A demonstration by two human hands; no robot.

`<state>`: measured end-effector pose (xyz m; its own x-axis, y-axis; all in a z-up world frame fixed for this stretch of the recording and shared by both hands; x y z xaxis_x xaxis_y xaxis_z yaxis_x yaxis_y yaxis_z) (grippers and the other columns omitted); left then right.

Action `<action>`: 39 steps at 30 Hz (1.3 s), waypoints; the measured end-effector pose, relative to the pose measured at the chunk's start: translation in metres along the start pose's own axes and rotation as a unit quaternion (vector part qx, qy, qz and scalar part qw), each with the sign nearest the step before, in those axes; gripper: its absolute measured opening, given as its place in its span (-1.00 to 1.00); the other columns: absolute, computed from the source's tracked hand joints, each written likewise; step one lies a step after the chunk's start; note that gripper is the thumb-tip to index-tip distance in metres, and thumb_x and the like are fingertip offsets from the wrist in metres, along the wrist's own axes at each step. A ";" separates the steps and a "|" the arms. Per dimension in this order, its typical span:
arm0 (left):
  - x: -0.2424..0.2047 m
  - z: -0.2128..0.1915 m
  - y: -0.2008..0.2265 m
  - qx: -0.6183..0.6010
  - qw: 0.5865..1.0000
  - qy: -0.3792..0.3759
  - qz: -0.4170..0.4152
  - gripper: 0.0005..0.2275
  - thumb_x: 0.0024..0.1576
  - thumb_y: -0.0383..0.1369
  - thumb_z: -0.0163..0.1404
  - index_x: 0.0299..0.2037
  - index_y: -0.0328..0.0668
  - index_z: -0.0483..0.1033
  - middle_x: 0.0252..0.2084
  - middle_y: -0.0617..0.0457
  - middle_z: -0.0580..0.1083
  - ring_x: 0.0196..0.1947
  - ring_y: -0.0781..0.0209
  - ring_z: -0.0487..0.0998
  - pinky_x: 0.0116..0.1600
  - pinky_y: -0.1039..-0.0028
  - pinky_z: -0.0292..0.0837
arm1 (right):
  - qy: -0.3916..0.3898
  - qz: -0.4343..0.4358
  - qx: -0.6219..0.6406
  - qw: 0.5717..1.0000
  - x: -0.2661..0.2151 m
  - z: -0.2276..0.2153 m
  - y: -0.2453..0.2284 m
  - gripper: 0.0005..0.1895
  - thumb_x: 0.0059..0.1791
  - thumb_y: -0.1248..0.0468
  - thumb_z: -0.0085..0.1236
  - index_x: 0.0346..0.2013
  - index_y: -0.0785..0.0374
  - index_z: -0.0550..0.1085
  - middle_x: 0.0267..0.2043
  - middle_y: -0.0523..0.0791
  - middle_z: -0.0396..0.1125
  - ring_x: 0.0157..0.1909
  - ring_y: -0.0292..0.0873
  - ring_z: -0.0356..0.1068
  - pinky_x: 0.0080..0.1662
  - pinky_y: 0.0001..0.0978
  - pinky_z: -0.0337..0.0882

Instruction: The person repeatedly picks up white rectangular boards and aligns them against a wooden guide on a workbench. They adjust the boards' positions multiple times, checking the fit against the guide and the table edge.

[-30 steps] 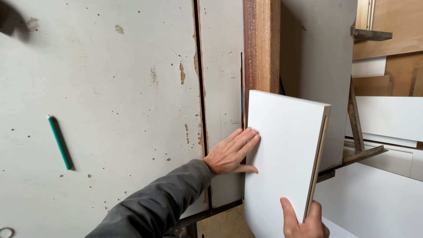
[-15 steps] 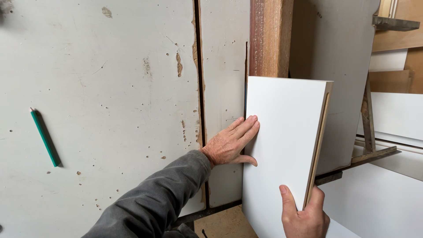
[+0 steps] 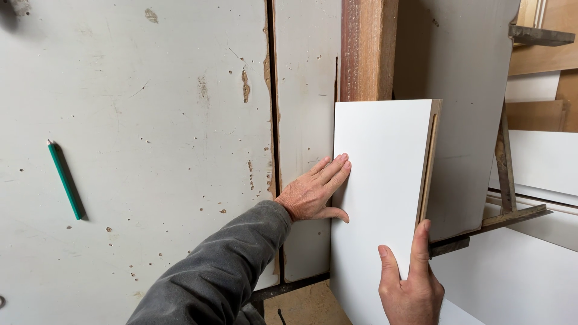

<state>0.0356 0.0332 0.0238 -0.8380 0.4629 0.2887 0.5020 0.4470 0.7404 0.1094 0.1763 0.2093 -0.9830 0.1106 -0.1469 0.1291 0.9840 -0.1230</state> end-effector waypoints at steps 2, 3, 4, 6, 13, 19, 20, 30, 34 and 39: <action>0.000 0.000 0.000 -0.007 1.000 -0.003 -0.006 0.11 -0.06 0.36 0.00 0.47 -0.47 -0.05 0.51 -0.35 0.07 0.53 -0.12 0.07 0.57 0.14 -0.01 | 0.013 -0.004 0.014 1.000 0.001 -0.002 -0.002 -0.02 -0.08 0.32 0.25 0.53 0.17 -0.07 0.29 0.30 0.25 0.30 0.26 0.28 0.20 0.02 0.41; 0.001 0.000 0.000 -0.005 1.000 -0.002 -0.004 0.11 -0.06 0.36 0.00 0.47 -0.47 -0.05 0.51 -0.35 0.07 0.53 -0.12 0.07 0.57 0.14 -0.01 | 0.015 -0.005 0.014 1.000 0.002 -0.002 -0.003 -0.02 -0.08 0.32 0.25 0.53 0.17 -0.07 0.29 0.30 0.25 0.30 0.26 0.28 0.20 0.02 0.41; 0.002 0.000 -0.001 -0.006 1.000 -0.004 -0.005 0.11 -0.06 0.36 0.00 0.47 -0.47 -0.06 0.51 -0.35 0.06 0.53 -0.12 0.07 0.57 0.14 -0.01 | 0.019 -0.009 0.009 1.000 0.003 -0.002 -0.005 -0.03 -0.08 0.32 0.25 0.53 0.18 -0.06 0.31 0.29 0.25 0.30 0.26 0.28 0.20 0.01 0.41; 0.002 0.001 -0.002 -0.008 1.000 -0.005 -0.007 0.11 -0.06 0.36 0.00 0.47 -0.47 -0.06 0.51 -0.35 0.06 0.53 -0.12 0.07 0.57 0.14 -0.01 | 0.023 -0.014 0.003 1.000 0.004 -0.003 -0.006 -0.03 -0.09 0.32 0.26 0.52 0.19 -0.04 0.32 0.28 0.24 0.31 0.25 0.28 0.20 0.01 0.41; 0.002 0.001 -0.004 -0.015 1.000 -0.009 -0.015 0.11 -0.08 0.35 0.01 0.47 -0.46 -0.06 0.51 -0.35 0.06 0.53 -0.13 0.06 0.56 0.11 -0.01 | 0.013 0.004 0.005 1.000 0.009 -0.001 -0.006 -0.03 -0.10 0.32 0.28 0.52 0.19 -0.01 0.31 0.23 0.26 0.28 0.22 0.31 0.18 -0.02 0.43; 0.003 0.003 -0.005 -0.012 1.000 -0.016 -0.021 0.11 -0.08 0.35 0.01 0.46 -0.48 -0.05 0.50 -0.36 0.06 0.52 -0.14 0.07 0.55 0.09 0.00 | 0.029 -0.018 0.009 0.999 0.010 -0.002 -0.009 -0.03 -0.11 0.33 0.29 0.51 0.19 0.00 0.32 0.23 0.26 0.30 0.22 0.31 0.19 -0.03 0.43; 0.002 0.004 -0.004 -0.012 1.000 -0.016 -0.022 0.11 -0.09 0.35 0.01 0.45 -0.48 -0.05 0.49 -0.36 0.06 0.52 -0.15 0.07 0.55 0.09 0.00 | 0.029 -0.021 0.009 0.999 0.009 -0.002 -0.008 -0.03 -0.11 0.33 0.29 0.51 0.20 0.00 0.32 0.24 0.26 0.30 0.22 0.30 0.19 -0.03 0.43; 0.003 0.003 -0.006 -0.015 0.999 -0.018 -0.025 0.11 -0.10 0.35 0.02 0.46 -0.47 -0.05 0.50 -0.36 0.06 0.52 -0.14 0.06 0.55 0.10 -0.01 | 0.017 -0.002 0.004 1.000 0.012 0.000 -0.008 -0.03 -0.10 0.32 0.29 0.52 0.20 0.00 0.29 0.23 0.28 0.25 0.21 0.34 0.15 -0.02 0.45; 0.002 0.005 -0.006 -0.014 0.999 -0.018 -0.027 0.11 -0.10 0.35 0.01 0.46 -0.46 -0.05 0.50 -0.36 0.06 0.52 -0.14 0.06 0.55 0.10 -0.01 | 0.022 -0.021 0.002 1.000 0.012 -0.001 -0.009 -0.04 -0.10 0.32 0.28 0.51 0.21 0.00 0.29 0.25 0.28 0.26 0.23 0.33 0.15 -0.01 0.45; 0.003 0.005 -0.007 -0.014 0.999 -0.021 -0.028 0.11 -0.10 0.35 0.02 0.46 -0.46 -0.06 0.50 -0.36 0.05 0.52 -0.14 0.05 0.55 0.09 -0.02 | 0.025 -0.027 0.011 0.999 0.012 -0.001 -0.010 -0.03 -0.11 0.32 0.28 0.51 0.21 0.00 0.30 0.25 0.27 0.26 0.22 0.33 0.15 -0.03 0.45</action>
<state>0.0307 0.0358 0.0164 -0.8547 0.4699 0.2206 0.4478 0.4525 0.7712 0.0959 0.1675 0.2100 -0.9938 0.0653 -0.0904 0.0786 0.9853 -0.1519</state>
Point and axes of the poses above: each hand's wrist, its own x-axis towards the middle knuckle, its own z-axis out of the palm, y = z × x, the point moved 5 cm from there along x, towards the middle knuckle
